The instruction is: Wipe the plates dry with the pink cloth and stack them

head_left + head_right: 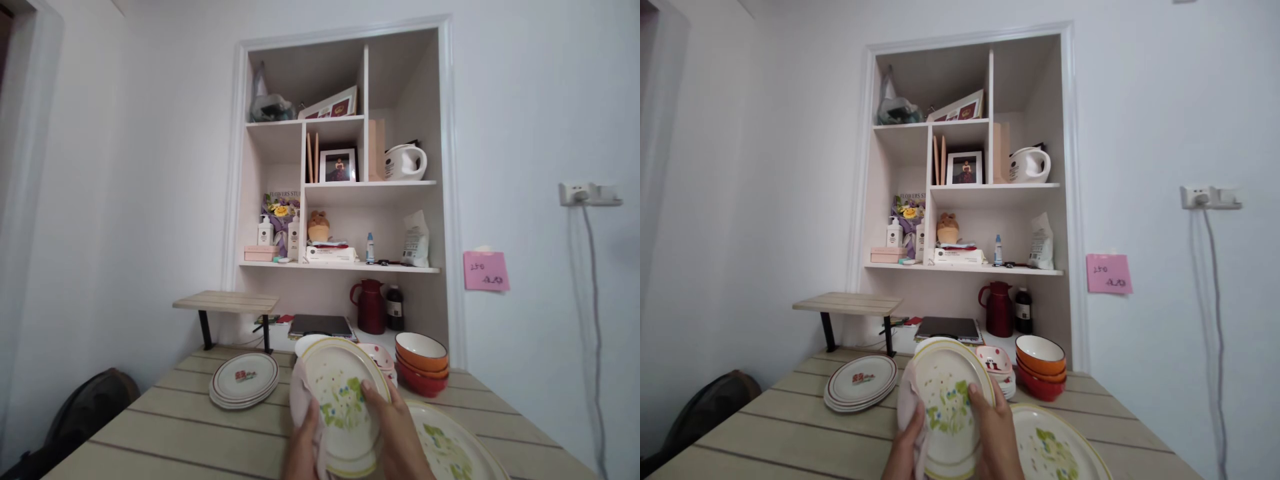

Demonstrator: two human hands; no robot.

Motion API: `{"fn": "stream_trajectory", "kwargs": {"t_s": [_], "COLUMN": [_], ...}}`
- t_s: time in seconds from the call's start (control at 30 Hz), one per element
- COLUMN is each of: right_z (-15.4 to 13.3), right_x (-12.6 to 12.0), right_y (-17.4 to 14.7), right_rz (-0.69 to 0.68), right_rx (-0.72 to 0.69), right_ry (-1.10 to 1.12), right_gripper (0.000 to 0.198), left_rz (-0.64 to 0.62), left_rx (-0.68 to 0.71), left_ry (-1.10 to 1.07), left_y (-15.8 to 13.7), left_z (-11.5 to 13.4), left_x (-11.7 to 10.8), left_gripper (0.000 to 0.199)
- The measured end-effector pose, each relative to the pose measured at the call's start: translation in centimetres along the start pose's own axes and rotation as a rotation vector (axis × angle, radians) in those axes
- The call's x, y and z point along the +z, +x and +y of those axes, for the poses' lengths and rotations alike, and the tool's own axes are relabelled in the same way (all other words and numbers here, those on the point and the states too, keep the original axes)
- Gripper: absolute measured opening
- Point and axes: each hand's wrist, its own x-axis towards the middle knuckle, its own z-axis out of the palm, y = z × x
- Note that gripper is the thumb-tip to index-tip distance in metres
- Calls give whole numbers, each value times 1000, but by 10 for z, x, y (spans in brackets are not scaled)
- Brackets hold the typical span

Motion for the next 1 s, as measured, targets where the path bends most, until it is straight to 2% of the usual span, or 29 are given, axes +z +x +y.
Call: {"fn": "stream_trajectory", "kwargs": {"t_s": [0.13,0.33,0.47,0.57,0.77,0.87,1.0], "right_z": [15,25,13,-2,-31,-34,-27], "right_x": [5,18,11,-1,-15,-18,-18], "right_y": [-4,-14,-6,3,6,2,-1], "right_rz": [73,50,-68,-135,-182,-237,-295], "right_rx": [-20,62,218,301,228,243,274], "right_ry": [67,171,173,121,79,26,-61], "right_gripper": [92,90,77,68,83,80,68], "left_rz": [-15,15,90,85,36,4,70], "left_rx": [-27,-29,25,88,144,137,144], "left_ry": [-33,-72,-88,-52,89,121,145], "left_y": [5,-3,-10,-13,-16,-17,-16], "left_z": [-6,6,12,13,10,10,13], "left_x": [-4,2,10,12,11,12,9], "left_gripper": [66,63,65,66,74,67,63]}}
